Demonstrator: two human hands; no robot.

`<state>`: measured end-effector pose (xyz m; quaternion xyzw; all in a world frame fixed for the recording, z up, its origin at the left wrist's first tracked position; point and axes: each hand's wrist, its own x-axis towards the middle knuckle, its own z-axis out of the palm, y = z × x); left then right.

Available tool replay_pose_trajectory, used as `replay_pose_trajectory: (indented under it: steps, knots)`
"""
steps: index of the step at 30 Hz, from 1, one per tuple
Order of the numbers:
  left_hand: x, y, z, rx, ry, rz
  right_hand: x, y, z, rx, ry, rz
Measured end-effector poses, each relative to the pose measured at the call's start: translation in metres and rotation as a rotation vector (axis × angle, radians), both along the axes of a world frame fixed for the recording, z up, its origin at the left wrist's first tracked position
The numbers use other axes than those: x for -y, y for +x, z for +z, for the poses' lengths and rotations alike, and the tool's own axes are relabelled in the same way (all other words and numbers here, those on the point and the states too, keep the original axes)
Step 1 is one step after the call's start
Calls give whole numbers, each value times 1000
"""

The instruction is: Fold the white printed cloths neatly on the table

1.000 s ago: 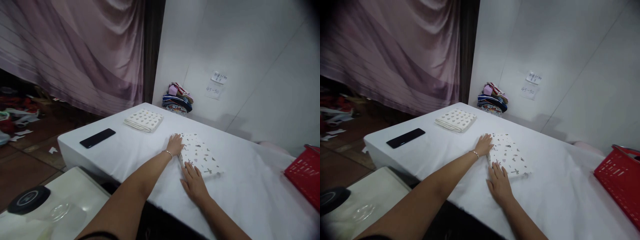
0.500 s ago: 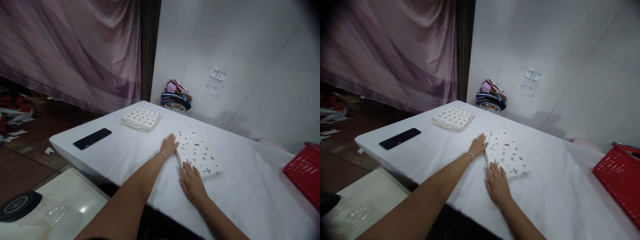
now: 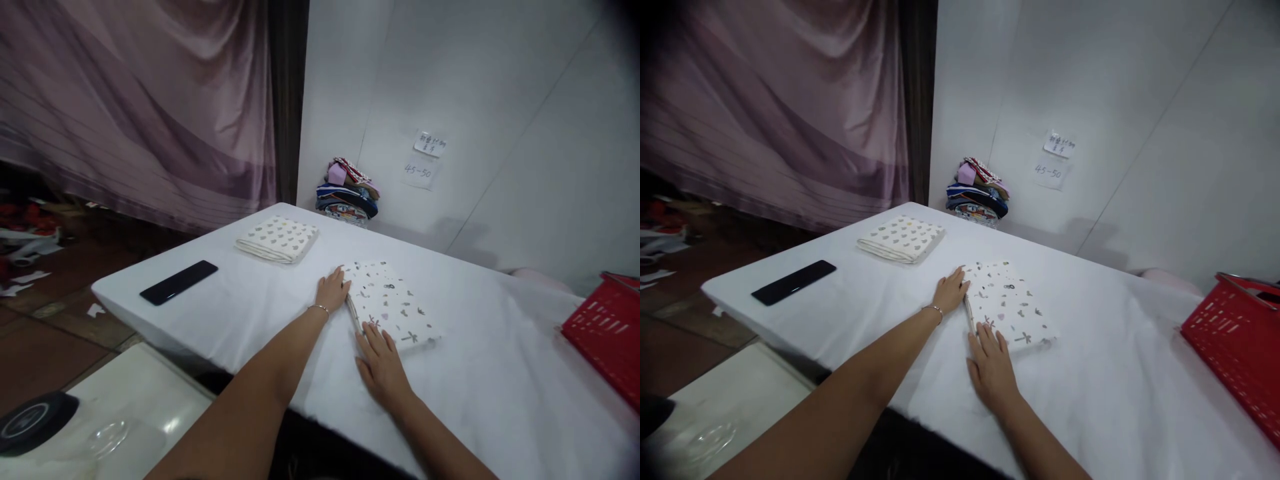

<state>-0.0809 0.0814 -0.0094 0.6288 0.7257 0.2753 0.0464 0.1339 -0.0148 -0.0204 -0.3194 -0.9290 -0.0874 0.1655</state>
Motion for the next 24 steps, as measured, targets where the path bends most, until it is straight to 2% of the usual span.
replay_pose_trajectory:
  steps: [6, 15, 19, 24]
  knots:
    - [1, 3, 2, -19, -20, 18, 0, -1, 3, -3, -26, 1]
    - [4, 1, 5, 1, -5, 4, 16, 3, 3, -3, -39, 4]
    - [3, 1, 4, -13, 12, 9, 13, 0, 16, 16, -120, -7]
    - [3, 1, 4, -13, 31, 10, -8, -19, 31, 11, -177, -54]
